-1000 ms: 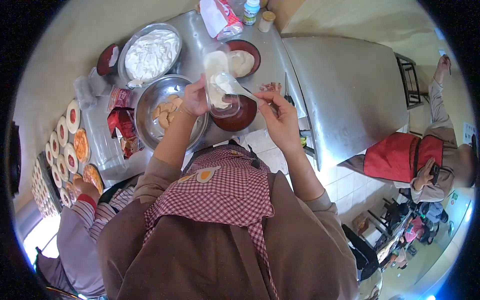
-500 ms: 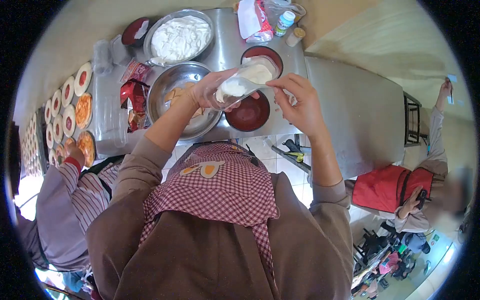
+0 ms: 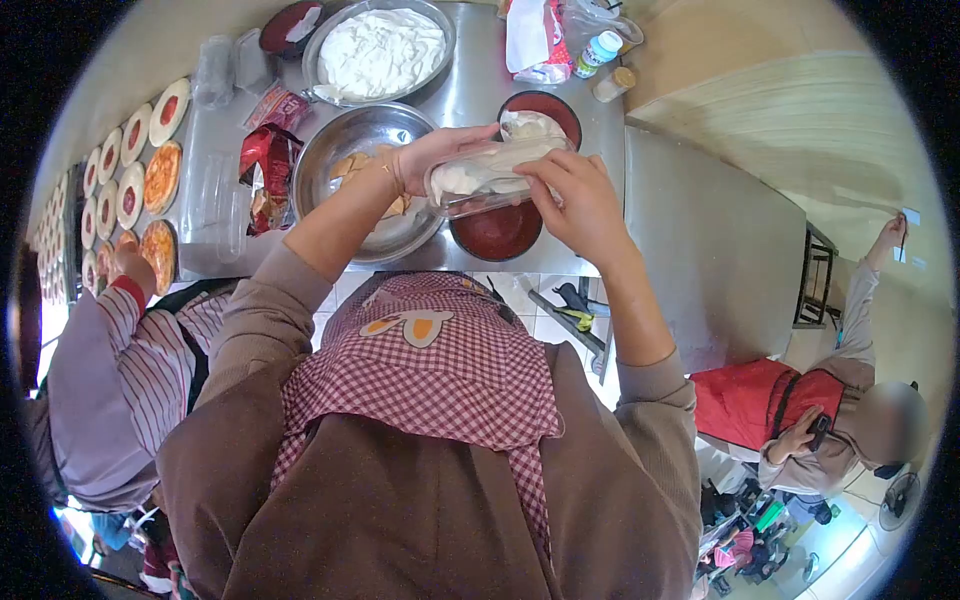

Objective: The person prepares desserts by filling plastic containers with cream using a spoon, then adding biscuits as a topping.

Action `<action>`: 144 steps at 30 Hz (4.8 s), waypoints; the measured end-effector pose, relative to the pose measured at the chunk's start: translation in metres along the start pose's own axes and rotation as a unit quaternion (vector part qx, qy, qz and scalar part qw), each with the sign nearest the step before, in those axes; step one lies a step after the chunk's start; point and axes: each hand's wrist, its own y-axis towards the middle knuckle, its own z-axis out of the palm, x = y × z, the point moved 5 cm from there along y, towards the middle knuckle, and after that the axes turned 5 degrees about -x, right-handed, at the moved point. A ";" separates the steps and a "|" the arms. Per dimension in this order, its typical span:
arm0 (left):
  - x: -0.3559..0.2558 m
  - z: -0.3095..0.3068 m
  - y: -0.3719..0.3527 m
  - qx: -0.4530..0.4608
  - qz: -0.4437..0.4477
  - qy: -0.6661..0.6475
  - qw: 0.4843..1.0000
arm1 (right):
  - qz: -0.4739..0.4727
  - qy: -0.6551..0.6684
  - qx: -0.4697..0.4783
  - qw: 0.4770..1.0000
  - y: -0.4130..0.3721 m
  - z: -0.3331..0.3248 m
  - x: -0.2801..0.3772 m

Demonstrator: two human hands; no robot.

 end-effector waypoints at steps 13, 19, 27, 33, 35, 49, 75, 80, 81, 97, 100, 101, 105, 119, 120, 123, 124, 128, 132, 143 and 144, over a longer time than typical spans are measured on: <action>0.003 -0.004 -0.003 -0.030 -0.022 0.011 0.999 | -0.030 -0.025 -0.015 0.999 -0.002 -0.007 0.001; 0.008 -0.004 0.006 0.034 -0.057 0.049 0.997 | -0.042 -0.022 -0.016 0.999 0.000 0.004 0.002; 0.005 -0.002 0.004 0.008 -0.052 0.065 0.996 | -0.057 -0.024 -0.045 0.997 -0.004 -0.001 0.000; 0.009 -0.009 0.009 0.022 -0.070 0.032 0.997 | -0.064 -0.022 -0.019 0.998 -0.009 0.006 -0.004; 0.006 -0.003 0.002 0.009 -0.056 0.036 0.998 | -0.057 -0.032 -0.021 0.998 -0.008 -0.002 -0.002; 0.001 -0.015 -0.009 -0.011 -0.044 0.047 0.998 | -0.037 -0.028 -0.083 0.995 -0.011 -0.001 -0.010; 0.008 -0.040 -0.033 0.059 -0.030 0.055 0.996 | 0.262 0.279 -0.163 0.909 -0.051 0.013 -0.060; -0.008 -0.051 -0.026 -0.077 0.107 0.022 0.991 | 0.293 0.330 -0.232 0.867 -0.055 0.021 -0.061; -0.013 -0.058 -0.026 -0.160 0.147 0.015 0.976 | 0.305 0.337 -0.256 0.853 -0.058 0.023 -0.064; -0.068 -0.184 0.097 -0.535 0.150 0.271 0.786 | 0.381 0.295 -0.326 0.813 -0.078 0.035 -0.077; -0.066 -0.147 0.069 -0.510 0.182 0.363 0.758 | 0.409 0.258 -0.315 0.817 -0.080 0.040 -0.086; -0.064 -0.099 0.031 -0.547 0.179 0.314 0.755 | 0.404 0.269 -0.306 0.819 -0.081 0.046 -0.092; -0.045 -0.052 0.008 -0.286 0.354 0.501 0.736 | 0.403 0.201 -0.276 0.849 -0.079 0.062 -0.106; -0.096 -0.289 -0.405 -0.794 0.196 0.466 0.336 | 0.390 0.126 -0.229 0.883 -0.067 0.079 -0.119; -0.078 -0.318 -0.411 -0.798 0.127 0.475 0.350 | 0.389 0.123 -0.229 0.884 -0.064 0.078 -0.114; -0.035 -0.347 -0.407 -0.802 0.051 0.467 0.370 | 0.387 0.106 -0.229 0.887 -0.063 0.079 -0.110; -0.025 -0.349 -0.404 -0.799 0.050 0.469 0.374 | 0.381 0.096 -0.228 0.891 -0.064 0.078 -0.109; -0.013 -0.372 -0.401 -0.788 0.053 0.472 0.392 | 0.383 0.020 -0.199 0.902 -0.064 0.084 -0.116; -0.010 -0.406 -0.406 -0.772 0.171 0.431 0.435 | 0.352 -0.084 -0.175 0.916 -0.060 0.082 -0.110; -0.098 -0.228 -0.394 -0.692 0.488 0.306 0.435 | 0.214 -0.296 -0.123 0.923 -0.037 0.089 -0.129; -0.107 -0.205 -0.383 -0.635 0.529 0.282 0.487 | 0.219 -0.294 -0.113 0.924 -0.034 0.089 -0.130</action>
